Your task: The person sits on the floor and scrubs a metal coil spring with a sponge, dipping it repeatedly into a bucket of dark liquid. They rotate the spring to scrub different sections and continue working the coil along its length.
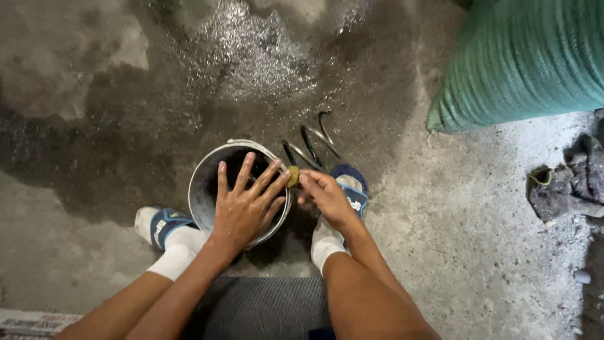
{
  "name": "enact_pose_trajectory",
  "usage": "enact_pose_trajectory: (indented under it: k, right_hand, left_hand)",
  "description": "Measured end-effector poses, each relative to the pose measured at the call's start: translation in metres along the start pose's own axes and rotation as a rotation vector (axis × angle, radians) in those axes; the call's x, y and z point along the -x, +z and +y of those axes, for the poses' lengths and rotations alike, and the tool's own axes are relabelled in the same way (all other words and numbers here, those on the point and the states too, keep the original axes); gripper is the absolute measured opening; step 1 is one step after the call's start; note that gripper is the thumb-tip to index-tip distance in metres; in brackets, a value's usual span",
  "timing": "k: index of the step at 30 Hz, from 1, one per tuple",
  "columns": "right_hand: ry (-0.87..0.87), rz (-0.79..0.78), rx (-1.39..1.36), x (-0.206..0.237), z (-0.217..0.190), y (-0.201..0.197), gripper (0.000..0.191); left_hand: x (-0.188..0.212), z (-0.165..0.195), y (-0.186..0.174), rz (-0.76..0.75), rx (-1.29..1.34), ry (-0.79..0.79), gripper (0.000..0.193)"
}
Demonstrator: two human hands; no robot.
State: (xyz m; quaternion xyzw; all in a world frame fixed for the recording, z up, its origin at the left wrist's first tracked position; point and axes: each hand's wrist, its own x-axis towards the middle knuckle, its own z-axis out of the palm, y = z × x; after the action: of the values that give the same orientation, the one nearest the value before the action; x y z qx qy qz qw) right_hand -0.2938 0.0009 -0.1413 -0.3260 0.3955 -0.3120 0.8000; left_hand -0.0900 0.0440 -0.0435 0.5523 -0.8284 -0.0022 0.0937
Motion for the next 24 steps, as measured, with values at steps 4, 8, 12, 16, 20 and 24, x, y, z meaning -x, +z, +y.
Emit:
enact_pose_trajectory:
  k: [4,8,12,16,20,24]
  right_hand:
    - [-0.007,0.054,0.028,-0.003,0.003,0.001,0.038]
    - [0.059,0.105,0.158,-0.007,0.001,-0.001,0.037]
    - [-0.059,0.112,0.308,-0.01,0.002,-0.004,0.032]
    - [-0.063,0.197,0.248,-0.011,0.009,-0.005,0.032]
    - [-0.018,0.23,0.31,-0.016,0.012,-0.006,0.028]
    - [-0.239,0.223,0.256,-0.029,0.011,0.004,0.019]
  left_hand:
    - [-0.002,-0.009,0.003,0.0,0.092,0.067,0.049]
    - [0.001,-0.024,0.007,-0.034,0.375,0.016,0.046]
    - [-0.011,-0.045,0.016,-0.006,0.67,-0.423,0.057]
    - [-0.03,-0.059,0.022,-0.359,0.704,-0.477,0.054]
    - [-0.028,-0.041,0.024,-0.193,0.477,-0.419,0.048]
    - [-0.023,-0.011,0.027,-0.05,0.309,-0.321,0.034]
